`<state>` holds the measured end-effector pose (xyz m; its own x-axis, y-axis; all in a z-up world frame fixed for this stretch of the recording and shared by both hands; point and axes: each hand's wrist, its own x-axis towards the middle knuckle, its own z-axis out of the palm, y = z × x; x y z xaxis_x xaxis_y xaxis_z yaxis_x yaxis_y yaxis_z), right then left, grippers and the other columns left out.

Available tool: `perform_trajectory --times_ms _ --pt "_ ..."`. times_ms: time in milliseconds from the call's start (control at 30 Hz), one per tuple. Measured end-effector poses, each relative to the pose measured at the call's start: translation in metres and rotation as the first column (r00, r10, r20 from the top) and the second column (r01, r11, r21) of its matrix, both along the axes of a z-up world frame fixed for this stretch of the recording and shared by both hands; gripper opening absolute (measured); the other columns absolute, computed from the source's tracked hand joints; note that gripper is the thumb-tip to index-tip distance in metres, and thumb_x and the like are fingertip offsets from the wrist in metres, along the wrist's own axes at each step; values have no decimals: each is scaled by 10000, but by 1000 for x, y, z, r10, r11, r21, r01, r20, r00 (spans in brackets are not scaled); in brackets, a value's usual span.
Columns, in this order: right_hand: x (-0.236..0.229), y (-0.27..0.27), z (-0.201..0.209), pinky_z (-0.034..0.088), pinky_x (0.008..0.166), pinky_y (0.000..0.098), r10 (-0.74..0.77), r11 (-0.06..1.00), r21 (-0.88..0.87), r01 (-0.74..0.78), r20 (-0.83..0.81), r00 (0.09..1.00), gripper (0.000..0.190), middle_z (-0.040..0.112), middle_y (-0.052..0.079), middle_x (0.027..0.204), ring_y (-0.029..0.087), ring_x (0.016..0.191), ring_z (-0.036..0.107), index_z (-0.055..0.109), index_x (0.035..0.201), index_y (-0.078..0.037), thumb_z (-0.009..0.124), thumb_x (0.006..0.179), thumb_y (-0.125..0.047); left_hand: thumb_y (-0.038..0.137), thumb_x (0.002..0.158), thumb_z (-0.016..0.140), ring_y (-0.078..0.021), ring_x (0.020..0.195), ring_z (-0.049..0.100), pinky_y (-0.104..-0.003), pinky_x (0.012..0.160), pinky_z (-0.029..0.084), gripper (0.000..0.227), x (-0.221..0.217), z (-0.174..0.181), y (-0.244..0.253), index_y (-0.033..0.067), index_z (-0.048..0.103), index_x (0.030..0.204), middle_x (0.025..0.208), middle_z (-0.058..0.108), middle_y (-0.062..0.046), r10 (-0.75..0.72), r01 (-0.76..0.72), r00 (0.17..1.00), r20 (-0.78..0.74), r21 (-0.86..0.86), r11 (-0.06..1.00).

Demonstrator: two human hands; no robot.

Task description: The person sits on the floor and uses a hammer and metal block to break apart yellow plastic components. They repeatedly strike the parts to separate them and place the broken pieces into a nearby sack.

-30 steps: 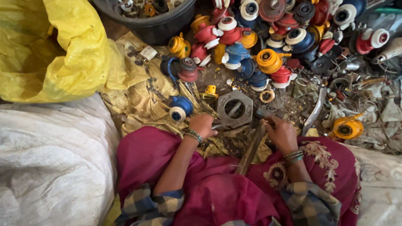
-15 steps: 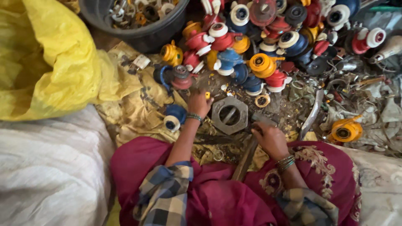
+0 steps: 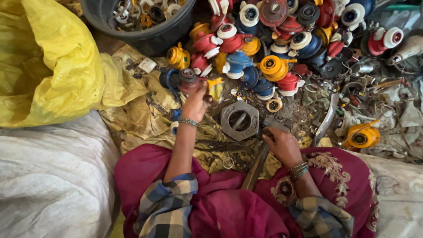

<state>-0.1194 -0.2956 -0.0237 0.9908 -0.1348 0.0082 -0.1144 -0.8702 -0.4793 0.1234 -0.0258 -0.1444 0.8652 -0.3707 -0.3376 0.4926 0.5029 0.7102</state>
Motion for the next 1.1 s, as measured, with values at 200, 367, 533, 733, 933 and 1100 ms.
perform_trajectory --times_ms 200,367,533,733,933,1100 --pt "2 -1 0 558 733 496 -1 996 -88 0 -9 1000 327 732 185 882 387 829 703 720 1130 -112 725 920 -364 503 996 722 -204 709 652 -345 652 479 473 -13 -35 -18 34 725 1059 832 696 -115 -307 15 945 109 927 375" --pt "-5 -2 -2 572 728 469 -1 998 66 -2 40 999 286 765 123 938 355 839 725 727 1133 -134 701 909 -310 497 996 637 -129 528 512 -340 481 406 421 -13 -5 -9 76 638 972 716 613 -24 -51 95 988 -143 322 942" --pt "-2 -7 -4 569 728 473 -3 998 67 0 42 999 328 756 144 951 368 851 720 710 1160 -109 716 896 -303 546 1025 482 -77 495 392 -274 495 328 443 -33 50 -8 120 591 967 658 466 53 -171 146 960 -224 -124 981" --pt "-4 -10 -15 569 743 481 -19 995 101 14 51 998 322 755 168 946 380 853 720 711 1153 -97 713 881 -269 694 997 379 -49 455 329 -242 474 290 640 -38 75 4 84 540 888 626 396 71 -274 185 933 -232 -343 921" --pt "-5 -13 -22 579 772 466 -22 995 102 21 9 1000 295 767 148 962 360 872 733 717 1137 -115 705 889 -274 729 1005 345 -25 424 296 -211 444 269 671 -51 96 10 100 494 827 605 354 93 -378 266 917 -131 -504 822" --pt "-8 -12 -18 579 776 462 -19 996 91 19 2 1000 306 771 142 969 355 877 735 714 1143 -115 704 890 -288 535 1091 344 -34 418 278 -225 425 252 538 -63 121 18 124 459 763 597 338 87 -439 383 899 2 -492 782"
